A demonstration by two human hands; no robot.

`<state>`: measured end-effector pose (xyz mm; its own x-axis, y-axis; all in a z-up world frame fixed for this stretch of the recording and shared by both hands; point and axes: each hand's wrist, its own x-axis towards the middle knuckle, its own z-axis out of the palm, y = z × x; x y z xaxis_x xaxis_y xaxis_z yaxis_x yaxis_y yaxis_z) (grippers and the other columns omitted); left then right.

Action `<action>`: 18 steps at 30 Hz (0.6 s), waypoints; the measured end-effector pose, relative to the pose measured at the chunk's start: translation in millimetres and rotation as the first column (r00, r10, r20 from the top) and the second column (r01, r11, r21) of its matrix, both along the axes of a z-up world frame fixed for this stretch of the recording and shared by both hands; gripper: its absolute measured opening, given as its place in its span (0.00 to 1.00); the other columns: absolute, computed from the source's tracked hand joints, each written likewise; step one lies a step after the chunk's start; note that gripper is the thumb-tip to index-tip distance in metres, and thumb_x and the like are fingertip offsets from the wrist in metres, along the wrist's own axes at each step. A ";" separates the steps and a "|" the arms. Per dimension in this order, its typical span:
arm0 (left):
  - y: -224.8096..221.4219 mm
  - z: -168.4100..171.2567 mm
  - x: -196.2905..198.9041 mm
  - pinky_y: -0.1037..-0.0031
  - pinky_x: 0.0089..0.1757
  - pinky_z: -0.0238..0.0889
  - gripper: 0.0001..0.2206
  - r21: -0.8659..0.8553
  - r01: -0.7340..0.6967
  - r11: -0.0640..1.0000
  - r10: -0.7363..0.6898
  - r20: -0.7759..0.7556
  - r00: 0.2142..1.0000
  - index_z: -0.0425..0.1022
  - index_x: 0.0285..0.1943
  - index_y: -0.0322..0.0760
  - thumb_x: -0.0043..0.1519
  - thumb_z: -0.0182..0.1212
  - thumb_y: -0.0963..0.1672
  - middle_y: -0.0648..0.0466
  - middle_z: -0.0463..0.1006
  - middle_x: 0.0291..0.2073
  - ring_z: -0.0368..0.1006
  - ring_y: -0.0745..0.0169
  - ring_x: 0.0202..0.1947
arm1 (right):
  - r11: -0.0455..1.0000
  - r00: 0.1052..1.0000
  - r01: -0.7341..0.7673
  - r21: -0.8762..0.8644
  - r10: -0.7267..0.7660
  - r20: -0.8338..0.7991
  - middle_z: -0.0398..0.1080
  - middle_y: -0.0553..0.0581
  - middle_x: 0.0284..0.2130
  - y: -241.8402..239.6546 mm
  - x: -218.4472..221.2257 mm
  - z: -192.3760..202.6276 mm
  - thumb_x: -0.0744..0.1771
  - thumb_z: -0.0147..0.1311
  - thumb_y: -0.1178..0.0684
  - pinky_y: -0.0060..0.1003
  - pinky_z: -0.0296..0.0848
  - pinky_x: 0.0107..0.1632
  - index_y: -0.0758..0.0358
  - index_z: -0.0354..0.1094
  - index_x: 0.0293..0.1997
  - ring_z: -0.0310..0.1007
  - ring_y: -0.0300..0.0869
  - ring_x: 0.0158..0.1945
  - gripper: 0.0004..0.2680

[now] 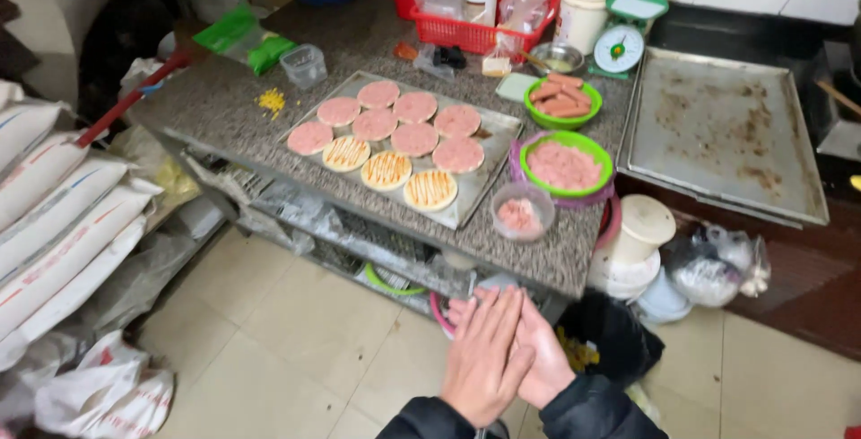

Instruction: Place sliced meat toppings onto circular dough bases on a baking tray

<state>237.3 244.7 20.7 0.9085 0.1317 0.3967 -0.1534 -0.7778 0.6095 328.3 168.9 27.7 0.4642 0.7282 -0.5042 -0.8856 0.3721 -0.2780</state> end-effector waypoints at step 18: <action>233.4 -30.7 244.5 0.63 0.51 0.70 0.16 -0.342 -0.082 0.936 0.044 -0.117 0.992 0.89 0.56 0.40 0.74 0.58 0.51 0.52 0.89 0.47 0.81 0.49 0.53 | 0.659 0.657 0.450 -0.602 0.212 0.723 0.86 0.67 0.45 7.8 375.7 -126.4 0.75 0.54 0.50 0.35 0.77 0.33 0.68 0.74 0.66 0.79 0.44 0.31 0.14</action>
<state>481.8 478.0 -10.0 0.9282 0.3014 0.2183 -0.0307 -0.5225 0.8521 704.1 176.8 -98.7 0.9377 0.2146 -0.2733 -0.2467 -0.1428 -0.9585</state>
